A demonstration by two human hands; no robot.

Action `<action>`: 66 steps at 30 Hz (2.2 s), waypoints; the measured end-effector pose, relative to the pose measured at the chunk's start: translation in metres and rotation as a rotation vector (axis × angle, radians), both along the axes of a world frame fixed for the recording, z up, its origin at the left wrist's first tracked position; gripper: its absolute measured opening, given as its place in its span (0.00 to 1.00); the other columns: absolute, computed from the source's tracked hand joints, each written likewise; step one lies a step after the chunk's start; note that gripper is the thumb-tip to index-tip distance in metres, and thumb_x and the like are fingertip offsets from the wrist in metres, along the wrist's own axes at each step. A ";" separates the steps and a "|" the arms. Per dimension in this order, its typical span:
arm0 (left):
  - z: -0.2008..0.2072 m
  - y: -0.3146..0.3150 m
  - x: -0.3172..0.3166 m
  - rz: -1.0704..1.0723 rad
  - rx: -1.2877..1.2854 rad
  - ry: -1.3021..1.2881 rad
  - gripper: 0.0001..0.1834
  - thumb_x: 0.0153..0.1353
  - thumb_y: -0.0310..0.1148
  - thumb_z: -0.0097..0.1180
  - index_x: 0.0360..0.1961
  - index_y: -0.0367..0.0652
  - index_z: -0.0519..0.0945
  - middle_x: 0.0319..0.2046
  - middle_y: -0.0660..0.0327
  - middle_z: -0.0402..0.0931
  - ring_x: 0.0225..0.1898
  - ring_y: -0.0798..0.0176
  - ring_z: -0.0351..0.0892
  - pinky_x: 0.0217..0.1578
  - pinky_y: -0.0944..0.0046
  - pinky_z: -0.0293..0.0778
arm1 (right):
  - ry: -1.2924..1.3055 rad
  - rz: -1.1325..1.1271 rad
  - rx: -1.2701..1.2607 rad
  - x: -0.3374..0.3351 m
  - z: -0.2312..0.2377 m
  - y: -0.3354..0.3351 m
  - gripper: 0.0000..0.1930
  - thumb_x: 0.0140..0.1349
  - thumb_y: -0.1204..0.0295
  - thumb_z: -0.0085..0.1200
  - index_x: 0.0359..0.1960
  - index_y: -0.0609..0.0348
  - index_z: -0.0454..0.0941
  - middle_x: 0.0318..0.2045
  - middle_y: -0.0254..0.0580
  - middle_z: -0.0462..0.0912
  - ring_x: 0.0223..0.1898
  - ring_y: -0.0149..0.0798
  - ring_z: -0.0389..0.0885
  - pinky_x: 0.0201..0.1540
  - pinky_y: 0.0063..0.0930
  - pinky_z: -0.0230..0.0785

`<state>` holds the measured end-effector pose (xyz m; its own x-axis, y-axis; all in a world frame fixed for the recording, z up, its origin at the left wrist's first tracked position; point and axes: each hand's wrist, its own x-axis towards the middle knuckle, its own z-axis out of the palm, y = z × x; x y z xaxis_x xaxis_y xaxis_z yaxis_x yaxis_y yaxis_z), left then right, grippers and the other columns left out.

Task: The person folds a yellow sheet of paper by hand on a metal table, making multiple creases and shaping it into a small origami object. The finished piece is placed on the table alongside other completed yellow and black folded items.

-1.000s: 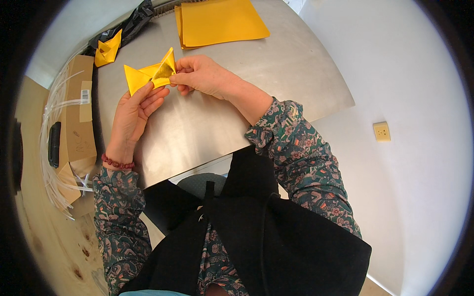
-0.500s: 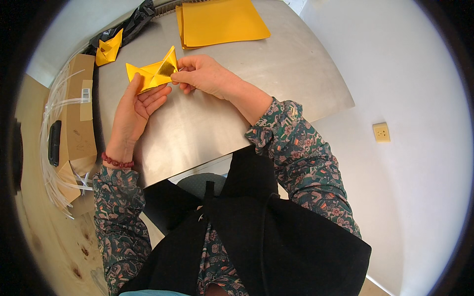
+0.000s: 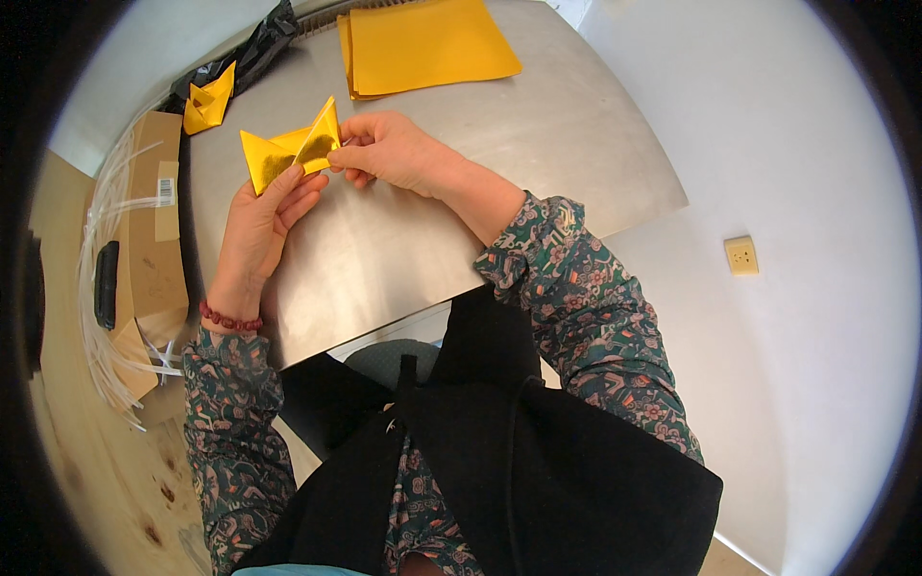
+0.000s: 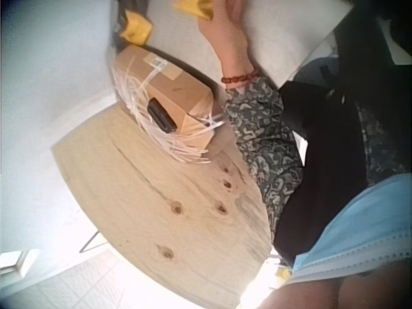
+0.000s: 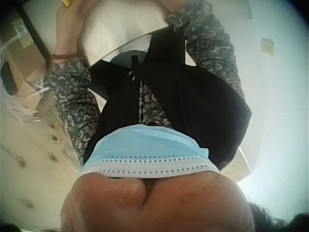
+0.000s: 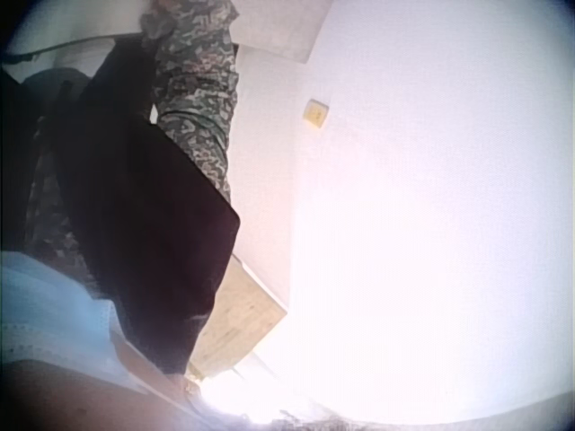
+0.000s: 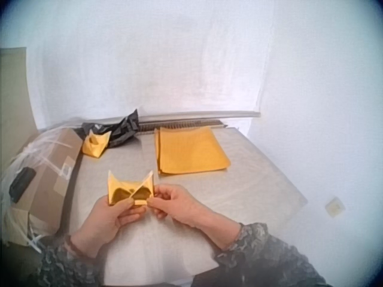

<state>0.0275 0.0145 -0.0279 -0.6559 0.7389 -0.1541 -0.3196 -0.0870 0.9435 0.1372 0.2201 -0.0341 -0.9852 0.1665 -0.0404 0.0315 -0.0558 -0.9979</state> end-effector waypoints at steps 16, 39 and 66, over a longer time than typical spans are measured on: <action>-0.003 -0.001 -0.001 -0.017 -0.021 -0.002 0.17 0.79 0.28 0.57 0.63 0.29 0.78 0.51 0.49 0.87 0.50 0.57 0.92 0.50 0.67 0.90 | -0.013 0.071 0.109 0.002 0.000 0.007 0.11 0.74 0.67 0.64 0.49 0.62 0.86 0.32 0.28 0.83 0.31 0.21 0.79 0.37 0.17 0.73; -0.002 0.000 0.002 -0.054 -0.049 0.044 0.17 0.76 0.27 0.62 0.62 0.31 0.79 0.51 0.52 0.87 0.49 0.60 0.92 0.50 0.69 0.91 | 0.145 -0.100 -0.033 -0.005 -0.009 0.008 0.13 0.80 0.60 0.56 0.40 0.55 0.85 0.29 0.27 0.83 0.30 0.21 0.79 0.37 0.19 0.75; -0.008 -0.012 -0.009 -0.058 0.031 -0.031 0.15 0.78 0.27 0.59 0.61 0.34 0.80 0.52 0.51 0.87 0.50 0.59 0.92 0.51 0.65 0.90 | 0.050 0.050 0.027 0.000 -0.003 0.006 0.09 0.73 0.66 0.66 0.43 0.59 0.85 0.34 0.30 0.85 0.34 0.23 0.81 0.40 0.18 0.75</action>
<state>0.0187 0.0021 -0.0357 -0.6073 0.7801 -0.1502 -0.3536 -0.0962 0.9304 0.1371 0.2266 -0.0374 -0.9930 0.1176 0.0125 -0.0159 -0.0281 -0.9995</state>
